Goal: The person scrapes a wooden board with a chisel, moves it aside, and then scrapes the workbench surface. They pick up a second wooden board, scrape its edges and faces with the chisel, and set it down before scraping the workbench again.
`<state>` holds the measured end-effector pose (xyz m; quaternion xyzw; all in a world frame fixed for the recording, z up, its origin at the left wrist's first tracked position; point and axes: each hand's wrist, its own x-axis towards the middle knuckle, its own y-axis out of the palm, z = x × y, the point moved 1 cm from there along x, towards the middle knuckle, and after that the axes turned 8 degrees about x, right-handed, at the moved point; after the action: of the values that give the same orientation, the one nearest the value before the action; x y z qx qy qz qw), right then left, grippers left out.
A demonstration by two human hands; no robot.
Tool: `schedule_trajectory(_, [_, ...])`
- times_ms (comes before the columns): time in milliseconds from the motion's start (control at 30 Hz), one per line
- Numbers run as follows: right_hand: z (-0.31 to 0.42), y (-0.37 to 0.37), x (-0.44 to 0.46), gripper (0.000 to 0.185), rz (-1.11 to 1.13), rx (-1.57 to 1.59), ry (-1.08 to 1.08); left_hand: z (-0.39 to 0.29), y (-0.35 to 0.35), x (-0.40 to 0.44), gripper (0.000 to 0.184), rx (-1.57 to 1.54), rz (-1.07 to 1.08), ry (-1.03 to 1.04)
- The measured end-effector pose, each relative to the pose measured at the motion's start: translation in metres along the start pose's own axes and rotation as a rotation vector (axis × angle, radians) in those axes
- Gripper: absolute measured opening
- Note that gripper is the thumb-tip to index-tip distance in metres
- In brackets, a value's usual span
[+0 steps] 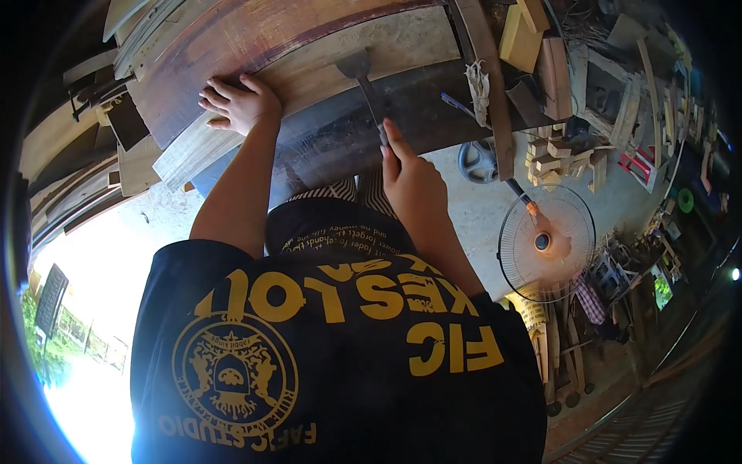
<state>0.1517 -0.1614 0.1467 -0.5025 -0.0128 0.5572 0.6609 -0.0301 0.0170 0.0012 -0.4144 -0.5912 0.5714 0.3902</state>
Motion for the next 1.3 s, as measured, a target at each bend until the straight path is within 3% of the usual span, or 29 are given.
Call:
schedule_trajectory(267, [0.01, 0.006, 0.017, 0.04, -0.093, 0.04, -0.057, -0.001, -0.003, 0.0, 0.07, -0.036, 0.007, -0.004])
schedule_trajectory(433, [0.001, -0.02, -0.011, 0.04, 0.075, 0.059, -0.001, -0.001, -0.002, 0.0, 0.07, -0.033, 0.011, -0.004])
schedule_trajectory(567, [-0.012, -0.016, -0.03, 0.041, 0.007, 0.126, -0.021, 0.0, -0.001, 0.0, 0.07, -0.021, 0.007, -0.001])
schedule_trajectory(633, [-0.016, -0.017, -0.038, 0.042, -0.043, 0.243, 0.023, 0.001, 0.002, 0.0, 0.07, -0.012, -0.006, -0.004])
schedule_trajectory(933, [-0.041, -0.021, -0.081, 0.047, 0.003, 0.211, 0.286, 0.001, 0.005, 0.0, 0.071, -0.022, -0.026, 0.004])
schedule_trajectory(1300, [-0.072, -0.009, -0.14, 0.049, -0.141, 0.345, 0.364, -0.001, 0.008, -0.001, 0.069, 0.02, -0.071, 0.014])
